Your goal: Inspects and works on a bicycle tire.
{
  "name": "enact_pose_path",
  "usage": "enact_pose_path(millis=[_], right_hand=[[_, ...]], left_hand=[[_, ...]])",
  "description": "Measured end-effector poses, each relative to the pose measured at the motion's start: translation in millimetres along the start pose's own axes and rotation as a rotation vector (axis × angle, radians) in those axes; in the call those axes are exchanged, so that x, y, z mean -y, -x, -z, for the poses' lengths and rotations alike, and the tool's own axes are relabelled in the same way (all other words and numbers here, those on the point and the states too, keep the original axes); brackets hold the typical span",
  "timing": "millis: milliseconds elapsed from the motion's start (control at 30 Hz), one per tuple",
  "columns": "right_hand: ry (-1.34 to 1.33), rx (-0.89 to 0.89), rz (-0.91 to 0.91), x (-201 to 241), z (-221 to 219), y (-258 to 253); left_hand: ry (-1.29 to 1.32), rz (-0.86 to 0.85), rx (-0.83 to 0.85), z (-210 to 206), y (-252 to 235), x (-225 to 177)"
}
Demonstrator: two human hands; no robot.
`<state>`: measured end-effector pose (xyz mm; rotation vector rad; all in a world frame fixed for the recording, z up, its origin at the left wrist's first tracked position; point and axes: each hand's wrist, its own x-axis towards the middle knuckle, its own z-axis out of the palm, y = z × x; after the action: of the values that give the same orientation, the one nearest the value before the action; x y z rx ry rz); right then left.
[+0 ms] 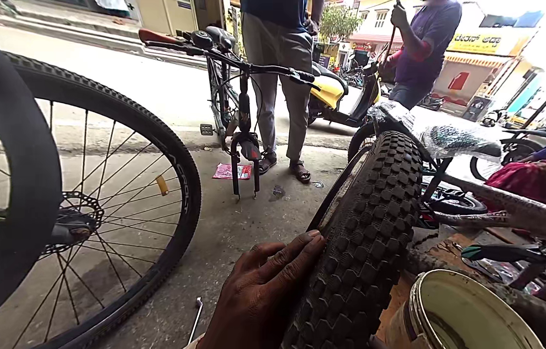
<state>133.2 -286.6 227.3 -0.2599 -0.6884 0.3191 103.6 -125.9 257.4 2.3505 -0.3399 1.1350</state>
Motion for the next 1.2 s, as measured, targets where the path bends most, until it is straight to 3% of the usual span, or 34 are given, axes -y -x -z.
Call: enact_pose_path(millis=[33, 100, 167, 267, 333, 467, 533, 767, 933, 1200], right_hand=[[-0.012, -0.095, 0.041, 0.5, -4.3, -1.3], [-0.045, 0.116, 0.123, -5.2, 32.2, 4.2], [-0.035, 0.153, 0.15, -4.1, 40.0, 2.5], [-0.089, 0.12, 0.092, 0.1, 35.3, -1.9], [-0.124, 0.202, 0.06, 1.9, 46.7, -6.7], [-0.139, 0.226, 0.052, 2.0, 17.9, -24.6], [-0.121, 0.256, 0.039, -2.7, 23.9, -19.6], [-0.076, 0.266, -0.227, -31.8, 82.9, 46.6], [0.05, 0.381, -0.373, -9.7, 54.3, 43.8], [0.216, 0.43, -0.603, -22.9, 49.5, 44.1]], left_hand=[[-0.005, -0.014, 0.003, -1.3, -0.5, -1.7], [-0.017, -0.042, 0.004, -3.7, -2.1, -5.7], [-0.031, -0.049, -0.008, -4.5, -5.6, -6.0], [-0.021, -0.055, -0.005, -4.6, -5.0, -3.4], [-0.012, -0.054, 0.001, -3.1, -5.0, -4.5], [0.01, -0.035, 0.002, 0.4, -5.0, -5.9], [0.021, -0.007, -0.017, 2.1, -2.5, -5.8], [-0.006, 0.101, -0.021, 9.4, -2.5, -4.2], [0.016, 0.091, 0.007, 11.2, -6.1, -2.8], [-0.019, 0.13, 0.004, 15.8, -12.5, 7.8]])
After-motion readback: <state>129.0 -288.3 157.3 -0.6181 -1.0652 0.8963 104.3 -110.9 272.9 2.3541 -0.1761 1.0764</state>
